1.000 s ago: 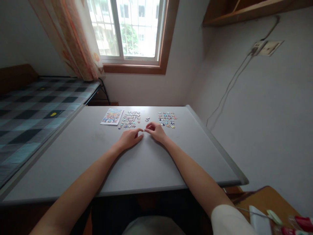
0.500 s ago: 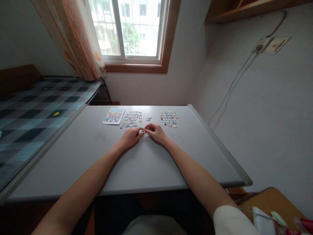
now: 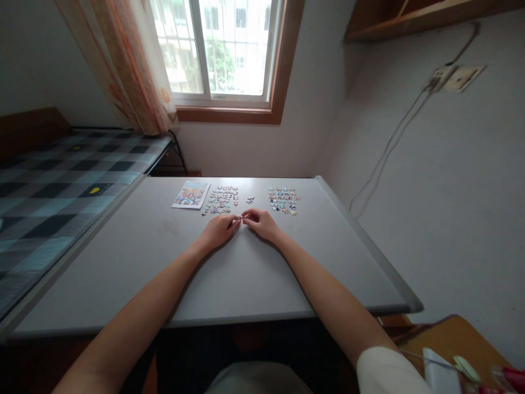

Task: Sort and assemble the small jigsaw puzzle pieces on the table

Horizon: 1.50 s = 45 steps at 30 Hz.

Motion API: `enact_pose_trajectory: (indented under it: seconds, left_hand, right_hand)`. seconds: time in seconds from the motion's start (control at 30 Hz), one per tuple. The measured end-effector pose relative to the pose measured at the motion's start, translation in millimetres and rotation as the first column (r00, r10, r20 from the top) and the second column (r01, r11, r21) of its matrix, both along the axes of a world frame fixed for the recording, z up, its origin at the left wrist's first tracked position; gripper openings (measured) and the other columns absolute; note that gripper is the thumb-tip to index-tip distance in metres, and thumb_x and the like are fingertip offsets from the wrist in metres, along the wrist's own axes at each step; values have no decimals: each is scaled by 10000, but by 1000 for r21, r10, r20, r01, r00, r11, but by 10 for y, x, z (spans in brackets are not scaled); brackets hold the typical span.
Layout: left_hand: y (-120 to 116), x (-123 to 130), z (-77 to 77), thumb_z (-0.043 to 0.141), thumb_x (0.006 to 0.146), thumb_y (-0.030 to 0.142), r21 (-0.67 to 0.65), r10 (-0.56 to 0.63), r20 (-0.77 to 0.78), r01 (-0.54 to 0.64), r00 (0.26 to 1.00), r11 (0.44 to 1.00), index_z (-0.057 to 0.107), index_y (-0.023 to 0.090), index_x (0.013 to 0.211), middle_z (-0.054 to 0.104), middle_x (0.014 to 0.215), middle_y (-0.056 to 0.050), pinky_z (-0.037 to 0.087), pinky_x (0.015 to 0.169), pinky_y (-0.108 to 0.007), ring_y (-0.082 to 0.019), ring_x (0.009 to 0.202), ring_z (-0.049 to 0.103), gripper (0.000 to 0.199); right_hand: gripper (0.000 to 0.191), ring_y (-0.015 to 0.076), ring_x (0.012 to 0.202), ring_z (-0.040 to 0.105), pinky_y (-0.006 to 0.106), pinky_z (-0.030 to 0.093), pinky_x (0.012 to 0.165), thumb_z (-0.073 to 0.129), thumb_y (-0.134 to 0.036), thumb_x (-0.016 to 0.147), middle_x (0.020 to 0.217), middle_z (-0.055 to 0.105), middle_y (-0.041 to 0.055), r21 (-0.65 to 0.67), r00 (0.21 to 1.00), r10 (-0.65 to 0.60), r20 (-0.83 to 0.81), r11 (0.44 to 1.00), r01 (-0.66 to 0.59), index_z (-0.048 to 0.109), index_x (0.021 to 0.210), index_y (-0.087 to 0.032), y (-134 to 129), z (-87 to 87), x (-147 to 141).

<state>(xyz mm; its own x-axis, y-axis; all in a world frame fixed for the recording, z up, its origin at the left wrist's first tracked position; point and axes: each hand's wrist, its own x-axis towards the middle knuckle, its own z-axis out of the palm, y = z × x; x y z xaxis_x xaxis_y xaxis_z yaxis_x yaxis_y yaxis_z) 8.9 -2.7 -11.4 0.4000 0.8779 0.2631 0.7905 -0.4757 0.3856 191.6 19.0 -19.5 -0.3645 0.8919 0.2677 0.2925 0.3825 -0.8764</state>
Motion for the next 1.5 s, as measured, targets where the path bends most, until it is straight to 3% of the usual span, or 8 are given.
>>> enact_pose_trajectory:
  seconds: [0.43,1.5]
  left_hand:
    - [-33,6,39,420,883,409,-25,23,-73,-25,997,999,649,211,944,628,660,-8,313,547,-237,-136,591,540,309]
    - [-38,3,51,425,871,437,-40,19,-69,-22,997,999,649,205,930,635,670,-17,309,532,-239,-143,582,539,327]
  right_hand:
    - [178,116,651,587,229,441,629,586,-242,750,717,668,18,20,999,-14,46,1000,13,662,875,-141,-26,27,-7]
    - [204,108,634,564,217,427,601,608,-295,757,713,657,20,17,997,2,83,1000,-4,654,885,-144,-57,49,-8]
